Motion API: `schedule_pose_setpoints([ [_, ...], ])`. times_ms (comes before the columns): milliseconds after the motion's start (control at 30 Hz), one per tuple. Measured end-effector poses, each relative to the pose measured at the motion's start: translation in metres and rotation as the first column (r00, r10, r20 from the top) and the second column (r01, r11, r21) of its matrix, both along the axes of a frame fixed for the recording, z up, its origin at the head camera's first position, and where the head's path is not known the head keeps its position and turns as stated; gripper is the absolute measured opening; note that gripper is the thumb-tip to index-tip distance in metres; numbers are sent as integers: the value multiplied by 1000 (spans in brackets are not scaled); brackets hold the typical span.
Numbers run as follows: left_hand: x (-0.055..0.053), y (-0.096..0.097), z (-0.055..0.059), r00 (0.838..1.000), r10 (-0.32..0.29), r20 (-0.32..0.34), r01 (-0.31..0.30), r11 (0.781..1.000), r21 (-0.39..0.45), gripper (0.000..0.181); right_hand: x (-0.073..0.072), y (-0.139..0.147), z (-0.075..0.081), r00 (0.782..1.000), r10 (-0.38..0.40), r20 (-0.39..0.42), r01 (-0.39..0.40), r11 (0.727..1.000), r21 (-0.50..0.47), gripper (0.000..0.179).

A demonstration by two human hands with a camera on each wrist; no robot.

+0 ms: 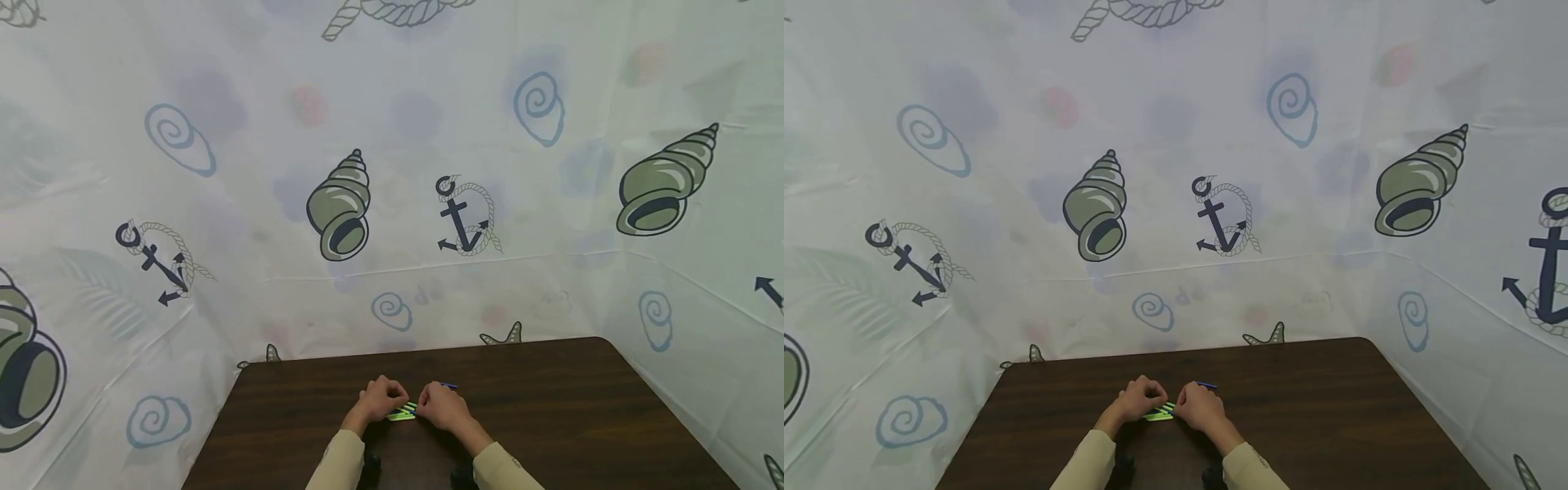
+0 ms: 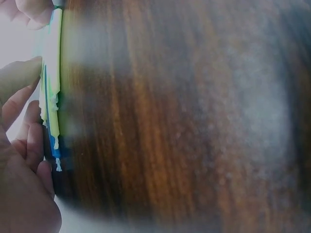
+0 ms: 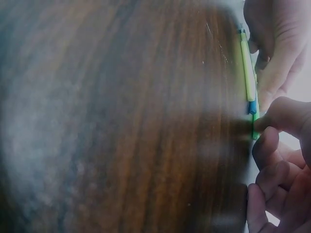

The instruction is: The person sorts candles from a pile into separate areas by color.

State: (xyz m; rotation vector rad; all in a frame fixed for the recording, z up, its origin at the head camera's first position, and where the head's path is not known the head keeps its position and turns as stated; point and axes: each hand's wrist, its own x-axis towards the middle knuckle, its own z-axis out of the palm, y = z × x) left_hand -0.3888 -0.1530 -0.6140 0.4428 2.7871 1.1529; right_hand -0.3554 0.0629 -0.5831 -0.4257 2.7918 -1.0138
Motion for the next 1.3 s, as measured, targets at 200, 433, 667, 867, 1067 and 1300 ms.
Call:
schedule_pose_setpoints([
  [200,3,-1,2,1000,-2,4,2,1000,-1,13,-1,0,-3,1000,-9,1,9,1000,6,12],
  [433,3,-1,4,1000,1,5,-1,1000,12,13,-2,-1,-3,1000,-14,-3,14,1000,10,13],
  [667,0,-5,0,1000,-27,7,27,1000,-1,13,3,4,3,1000,-22,-2,22,1000,4,11],
  [867,4,-13,5,998,-65,13,65,998,10,15,7,14,6,1000,-23,1,23,999,-32,10],
  [1067,13,-13,21,995,-87,41,87,996,-9,9,9,32,3,999,-50,-3,49,995,-82,12],
  [1300,20,-13,34,993,-105,56,105,994,1,12,9,55,4,998,-65,20,67,989,-134,7],
])
